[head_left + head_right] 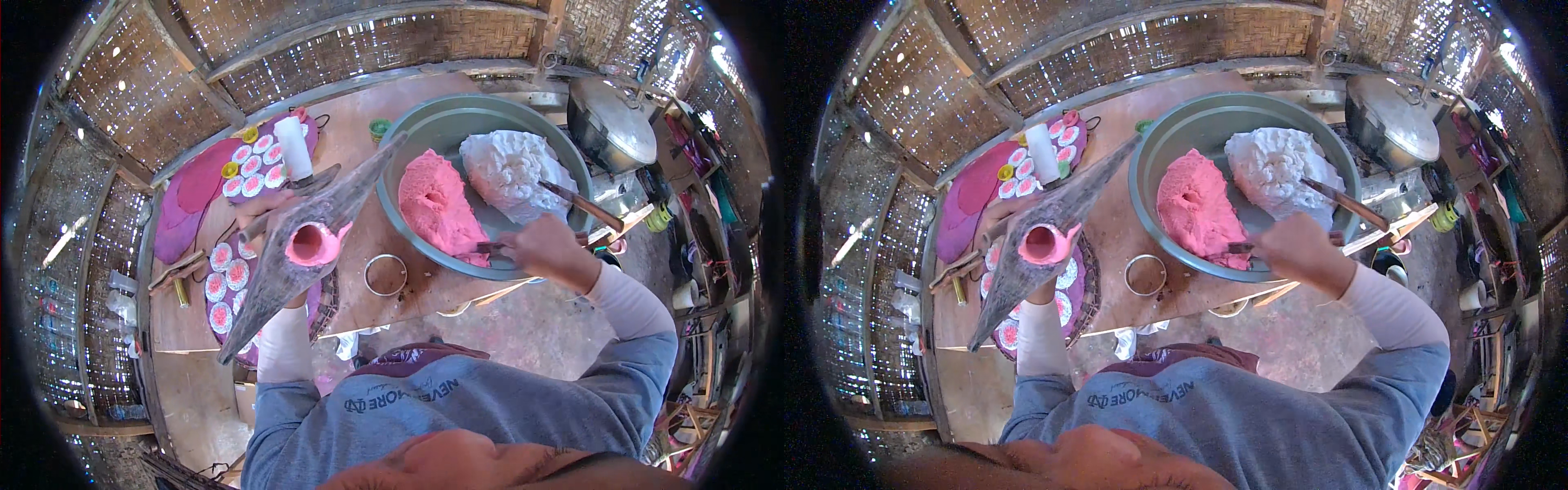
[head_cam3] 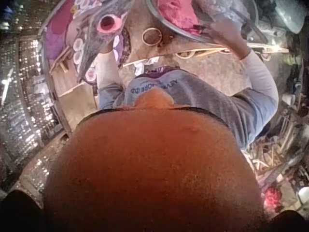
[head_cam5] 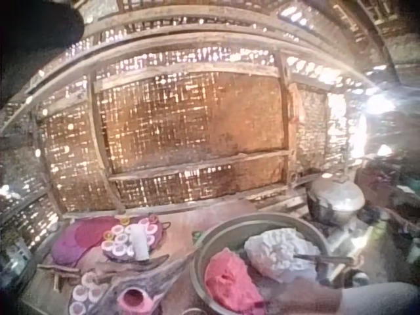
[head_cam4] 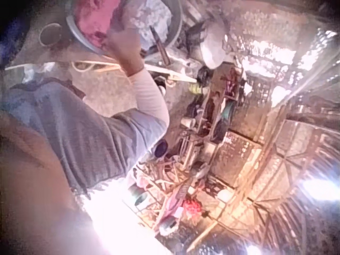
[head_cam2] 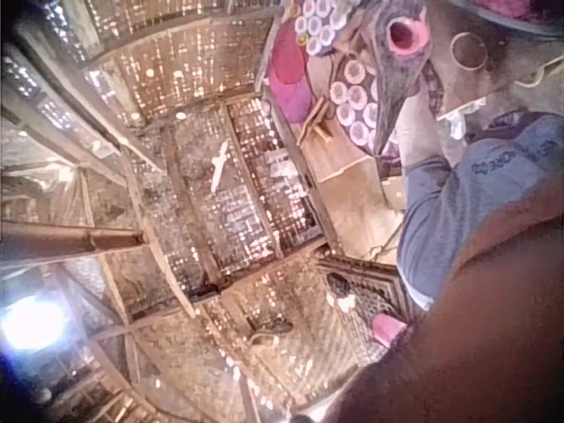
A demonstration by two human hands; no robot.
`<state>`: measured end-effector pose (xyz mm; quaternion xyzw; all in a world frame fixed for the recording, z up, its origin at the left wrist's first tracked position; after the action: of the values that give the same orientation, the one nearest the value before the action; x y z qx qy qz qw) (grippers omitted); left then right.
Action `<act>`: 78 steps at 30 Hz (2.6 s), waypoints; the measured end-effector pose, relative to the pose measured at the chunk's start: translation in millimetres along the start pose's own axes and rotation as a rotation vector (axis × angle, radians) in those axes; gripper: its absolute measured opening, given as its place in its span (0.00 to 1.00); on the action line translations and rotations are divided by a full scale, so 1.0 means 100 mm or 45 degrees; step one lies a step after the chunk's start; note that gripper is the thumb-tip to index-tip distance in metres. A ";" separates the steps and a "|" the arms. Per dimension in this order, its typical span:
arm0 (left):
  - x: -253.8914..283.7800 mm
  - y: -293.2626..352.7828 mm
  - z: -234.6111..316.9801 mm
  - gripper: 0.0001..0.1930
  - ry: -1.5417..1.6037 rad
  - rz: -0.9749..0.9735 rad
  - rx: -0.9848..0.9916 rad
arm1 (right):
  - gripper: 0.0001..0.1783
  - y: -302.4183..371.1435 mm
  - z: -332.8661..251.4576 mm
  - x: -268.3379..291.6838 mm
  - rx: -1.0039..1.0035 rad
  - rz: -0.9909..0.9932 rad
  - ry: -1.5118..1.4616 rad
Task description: The person uses a wooden mold to press white and pink dough into circular patterns on a purple tray. They repeatedly scoop dough from a basin, fill the mold, and press it onto the tray to create a decorative arrangement of flower-like shapes.
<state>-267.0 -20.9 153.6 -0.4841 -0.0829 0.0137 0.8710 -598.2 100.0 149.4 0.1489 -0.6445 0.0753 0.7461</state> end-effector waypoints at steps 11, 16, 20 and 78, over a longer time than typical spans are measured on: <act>-0.49 -0.28 -0.06 0.11 -0.432 -0.410 -0.314 | 0.10 0.37 -0.07 1.09 -0.103 0.509 -0.512; -0.74 -0.39 0.23 0.13 -0.727 -0.513 -0.312 | 0.13 -0.02 -0.48 0.93 -0.091 0.779 0.121; -0.61 -0.42 0.09 0.16 -0.638 -0.386 -0.044 | 0.18 0.09 -0.82 0.75 -0.024 0.967 0.180; 2.22 0.23 -0.37 0.22 -0.494 -1.038 0.322 | 0.42 -1.70 -3.08 0.81 0.298 0.709 -1.342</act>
<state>-41.1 -17.1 144.2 -0.2907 -0.4252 -0.2292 0.8259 -244.1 31.4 169.6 0.0728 -0.9294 0.2543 0.2575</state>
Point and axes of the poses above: each hand's wrist, its own y-axis away from the middle knuckle, its own x-axis out of the back of the hand, z = x × y, the point moved 1 cm from there along -y, towards the middle knuckle, and after that the axes turned 2 degrees about -y, right-handed, at the moved point
